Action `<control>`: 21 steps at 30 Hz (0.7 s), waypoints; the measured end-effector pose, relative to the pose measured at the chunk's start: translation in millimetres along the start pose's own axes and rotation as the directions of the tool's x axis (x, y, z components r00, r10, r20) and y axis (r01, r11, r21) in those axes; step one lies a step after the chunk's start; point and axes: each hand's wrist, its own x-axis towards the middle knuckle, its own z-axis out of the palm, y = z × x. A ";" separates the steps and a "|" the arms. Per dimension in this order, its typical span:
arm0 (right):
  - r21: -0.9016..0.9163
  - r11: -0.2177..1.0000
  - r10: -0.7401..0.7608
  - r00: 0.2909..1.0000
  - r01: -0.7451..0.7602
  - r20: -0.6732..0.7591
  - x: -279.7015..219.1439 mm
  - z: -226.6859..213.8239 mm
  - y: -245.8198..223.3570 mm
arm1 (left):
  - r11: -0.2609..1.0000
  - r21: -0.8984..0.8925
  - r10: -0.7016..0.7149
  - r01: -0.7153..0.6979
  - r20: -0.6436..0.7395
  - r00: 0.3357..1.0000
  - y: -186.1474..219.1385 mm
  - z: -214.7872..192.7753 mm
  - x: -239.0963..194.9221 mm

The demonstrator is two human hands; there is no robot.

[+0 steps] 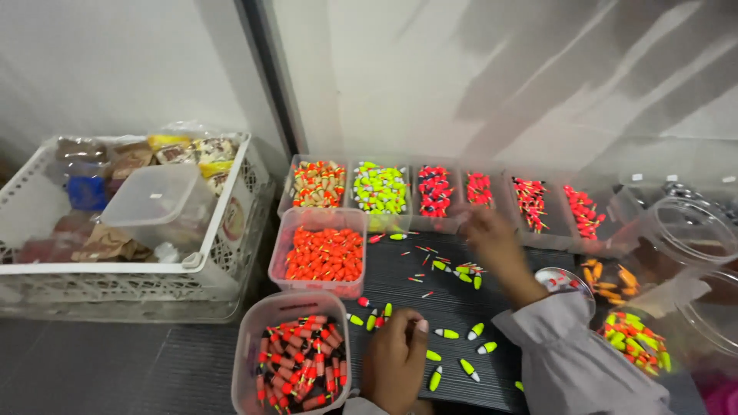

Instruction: The person sits on the floor and assembles small, colorful fishing lures by hand. They pick up individual components from various plastic containers and the floor, attach them together, and place the finished lures into a container.

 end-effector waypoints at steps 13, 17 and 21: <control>-0.704 0.252 -0.321 0.744 0.664 0.587 23.5 112.0 -10.7 | 0.997 -0.014 0.074 -0.074 -0.054 0.996 -8.5 3.2 -1.3; -0.688 0.277 -0.254 0.741 0.671 0.621 6.3 88.1 -31.8 | 0.984 -0.173 -0.076 0.053 -0.127 0.989 -12.4 7.4 -1.9; -0.600 0.434 -0.230 0.727 0.672 0.648 -49.8 40.1 -59.2 | 0.946 -0.325 -0.082 -0.002 -0.244 0.966 -20.1 10.0 -0.5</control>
